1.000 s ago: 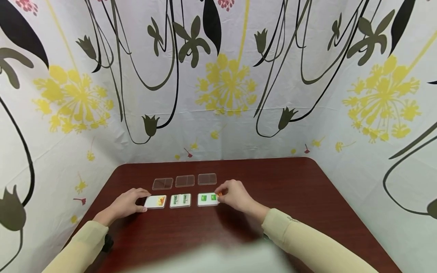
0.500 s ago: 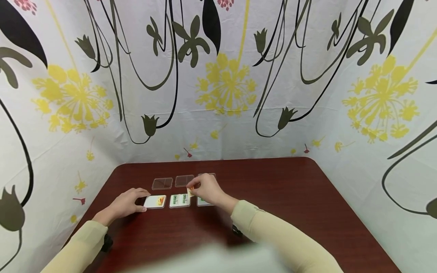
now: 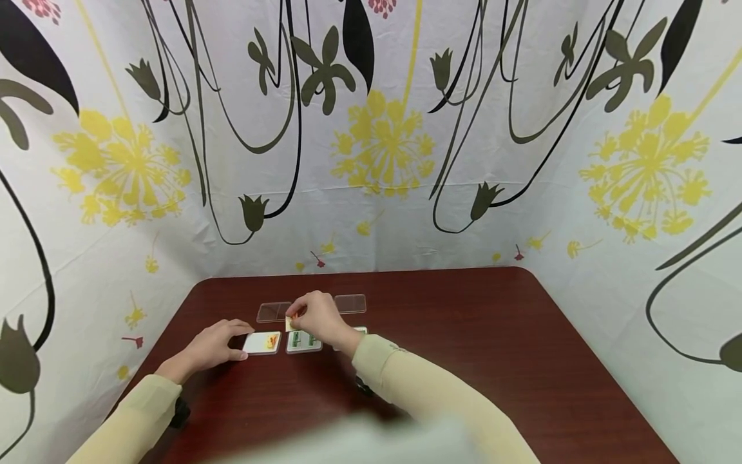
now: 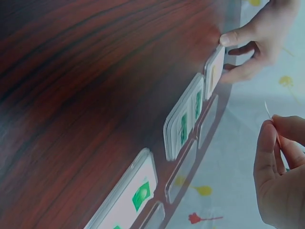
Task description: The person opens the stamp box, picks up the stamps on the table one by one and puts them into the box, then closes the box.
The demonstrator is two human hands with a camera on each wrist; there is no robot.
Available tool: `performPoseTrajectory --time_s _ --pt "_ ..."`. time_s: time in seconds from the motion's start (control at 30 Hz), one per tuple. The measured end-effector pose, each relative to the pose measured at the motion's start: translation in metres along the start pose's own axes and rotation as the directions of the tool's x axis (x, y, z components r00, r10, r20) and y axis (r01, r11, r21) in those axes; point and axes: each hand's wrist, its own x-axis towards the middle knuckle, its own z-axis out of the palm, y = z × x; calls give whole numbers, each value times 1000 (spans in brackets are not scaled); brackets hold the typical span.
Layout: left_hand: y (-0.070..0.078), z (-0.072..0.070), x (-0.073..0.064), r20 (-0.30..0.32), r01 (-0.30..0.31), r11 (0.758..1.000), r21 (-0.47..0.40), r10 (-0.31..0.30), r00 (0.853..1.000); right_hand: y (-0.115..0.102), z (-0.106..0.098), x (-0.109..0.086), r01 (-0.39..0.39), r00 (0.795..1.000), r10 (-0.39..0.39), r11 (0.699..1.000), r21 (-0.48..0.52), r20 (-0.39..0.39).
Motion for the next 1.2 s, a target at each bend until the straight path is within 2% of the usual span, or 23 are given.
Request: performPoseTrajectory --time_s 0.3,0.47,0.73,0.93,1.1,1.2 --pt "1 0 3 16 10 1000 -20 -10 1000 -6 26 16 -43 999 43 999 -14 -18" --pt "0 1 4 16 -8 1000 -28 9 1000 -7 38 21 -62 998 62 998 -15 -13" --pt "-3 1 5 12 -5 999 -32 6 1000 -7 61 33 -70 997 69 997 -26 -28" --pt "-3 2 4 16 1 1000 -26 -1 1000 -8 72 36 -84 996 83 996 -35 -27" --pt "-4 2 3 13 5 1000 -10 -5 1000 -5 81 39 -131 991 130 991 -36 -34" --pt "-5 2 3 12 14 1000 -2 -14 1000 -5 87 43 -168 984 164 984 -63 -66"
